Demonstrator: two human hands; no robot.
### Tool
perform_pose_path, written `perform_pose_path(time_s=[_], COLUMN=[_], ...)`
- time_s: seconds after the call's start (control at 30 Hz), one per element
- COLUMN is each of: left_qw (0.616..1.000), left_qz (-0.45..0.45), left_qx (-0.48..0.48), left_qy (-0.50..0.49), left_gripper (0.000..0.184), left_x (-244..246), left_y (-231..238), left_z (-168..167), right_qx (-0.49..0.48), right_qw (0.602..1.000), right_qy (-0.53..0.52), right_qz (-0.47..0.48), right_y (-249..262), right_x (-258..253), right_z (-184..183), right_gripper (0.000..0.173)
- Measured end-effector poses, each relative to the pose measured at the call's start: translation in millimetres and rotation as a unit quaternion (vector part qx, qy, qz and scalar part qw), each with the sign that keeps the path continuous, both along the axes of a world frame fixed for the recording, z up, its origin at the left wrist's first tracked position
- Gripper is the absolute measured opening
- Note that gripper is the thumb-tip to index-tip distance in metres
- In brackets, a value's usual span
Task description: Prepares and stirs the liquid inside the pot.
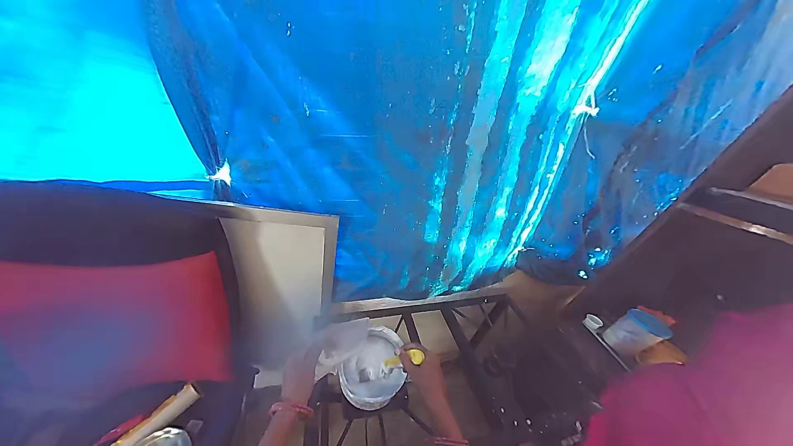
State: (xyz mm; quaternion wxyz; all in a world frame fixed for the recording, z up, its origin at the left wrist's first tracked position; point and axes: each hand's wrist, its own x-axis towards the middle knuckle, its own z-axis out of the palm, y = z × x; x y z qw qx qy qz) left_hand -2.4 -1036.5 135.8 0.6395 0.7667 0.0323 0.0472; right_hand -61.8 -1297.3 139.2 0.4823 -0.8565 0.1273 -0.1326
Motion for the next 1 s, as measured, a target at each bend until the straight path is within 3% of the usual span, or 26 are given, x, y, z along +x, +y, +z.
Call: perform_pose_path(time_s=[0.1, 0.2, 0.3, 0.37, 0.53, 0.6, 0.7, 0.8, 0.87, 1.0], left_qw=[1.000, 0.999, 1.000, 0.999, 0.999, 0.998, 0.998, 0.998, 0.998, 0.998], left_qz=[0.004, 0.019, 0.030, 0.032, 0.051, 0.049, 0.043, 0.048, 0.051, 0.041], left_qx=[0.003, 0.022, 0.007, -0.005, -0.015, -0.032, -0.048, -0.037, -0.026, -0.035], left_qy=[0.007, 0.016, 0.008, -0.004, -0.012, -0.015, -0.021, -0.012, -0.004, -0.020], left_gripper=[0.029, 0.032, 0.032, 0.030, 0.030, 0.029, 0.027, 0.027, 0.028, 0.028], left_x=[0.8, -3.7, -3.0, -1.6, -5.4, -7.3, -5.1, -6.0, -8.4, -6.0], left_y=[2.9, 1.9, 1.7, 3.5, 2.7, 0.4, 0.8, 3.1, 1.6, -0.9], left_z=[1.2, 1.6, -0.3, 1.7, -0.6, -2.0, -0.6, 0.1, 1.0, -2.3], right_qx=[-0.049, -0.050, -0.031, -0.023, -0.075, -0.036, -0.015, -0.088, -0.091, -0.032], right_qw=[0.998, 0.992, 0.999, 0.999, 0.991, 0.997, 0.999, 0.995, 0.991, 0.999], right_qy=[0.022, -0.032, -0.038, 0.001, -0.034, -0.035, 0.021, 0.006, -0.025, -0.032], right_qz=[-0.043, -0.108, -0.008, 0.022, -0.110, -0.058, 0.020, -0.056, -0.100, 0.003], right_y=[-10.8, -6.4, 0.6, -4.9, -9.7, -1.3, -0.5, -9.6, -4.9, 3.5], right_x=[-9.4, 4.4, 9.5, 0.4, 9.0, 15.0, 1.2, -6.5, 3.3, 7.9], right_z=[25.1, 13.4, 1.0, 13.6, 12.8, 1.0, 18.2, 31.2, 18.6, 1.7], right_gripper=[0.025, 0.022, 0.023, 0.024, 0.022, 0.023, 0.023, 0.022, 0.023, 0.023])
